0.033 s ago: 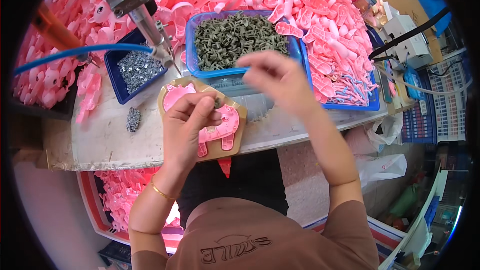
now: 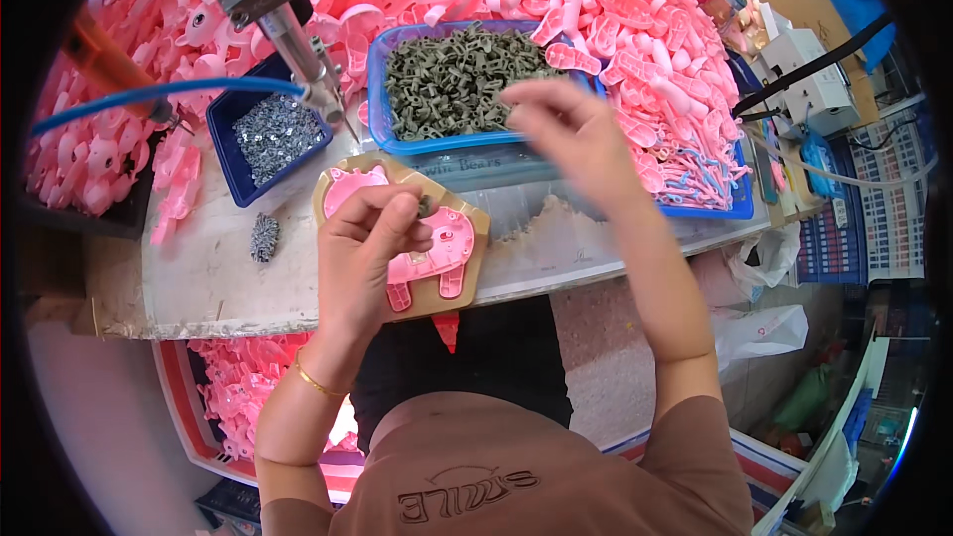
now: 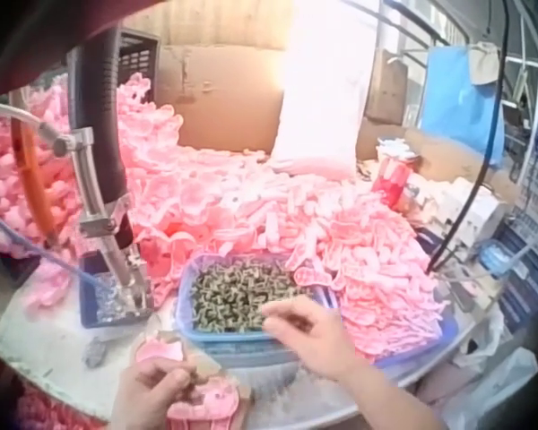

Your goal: Assemble pink plastic toy pigs using a glue applicator and a pneumatic stapling tool.

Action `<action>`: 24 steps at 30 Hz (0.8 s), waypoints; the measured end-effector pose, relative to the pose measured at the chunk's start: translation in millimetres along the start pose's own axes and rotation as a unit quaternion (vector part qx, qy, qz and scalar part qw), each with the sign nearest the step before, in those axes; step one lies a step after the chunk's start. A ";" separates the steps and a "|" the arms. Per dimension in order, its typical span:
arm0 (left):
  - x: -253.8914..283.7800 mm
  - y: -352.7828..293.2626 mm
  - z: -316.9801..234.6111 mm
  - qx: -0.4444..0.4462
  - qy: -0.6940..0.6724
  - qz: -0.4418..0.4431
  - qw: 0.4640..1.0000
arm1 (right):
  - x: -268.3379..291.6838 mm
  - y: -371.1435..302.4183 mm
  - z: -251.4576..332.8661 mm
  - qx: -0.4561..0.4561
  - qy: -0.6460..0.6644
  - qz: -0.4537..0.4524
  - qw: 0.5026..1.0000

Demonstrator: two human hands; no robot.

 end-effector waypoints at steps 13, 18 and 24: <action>30.8 -16.2 -13.9 0.001 0.081 0.022 0.996 | -25.4 44.7 1.9 0.089 -0.253 0.043 0.962; 30.5 -21.7 -12.1 -0.019 0.074 0.012 0.997 | -40.0 58.9 -3.8 0.101 -0.317 0.046 0.942; 45.3 -33.0 -17.2 -0.011 0.086 -0.003 0.996 | -1.7 8.5 10.4 0.079 -0.295 -0.019 0.952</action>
Point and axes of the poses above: each hand's wrist, its own y-axis towards the middle knuckle, its own x-axis out of the back of the hand, z = x × y, the point moved 5 cm from there along y, towards the middle knuckle, and after that the axes turned 3 degrees about -x, right-handed, at the moved point
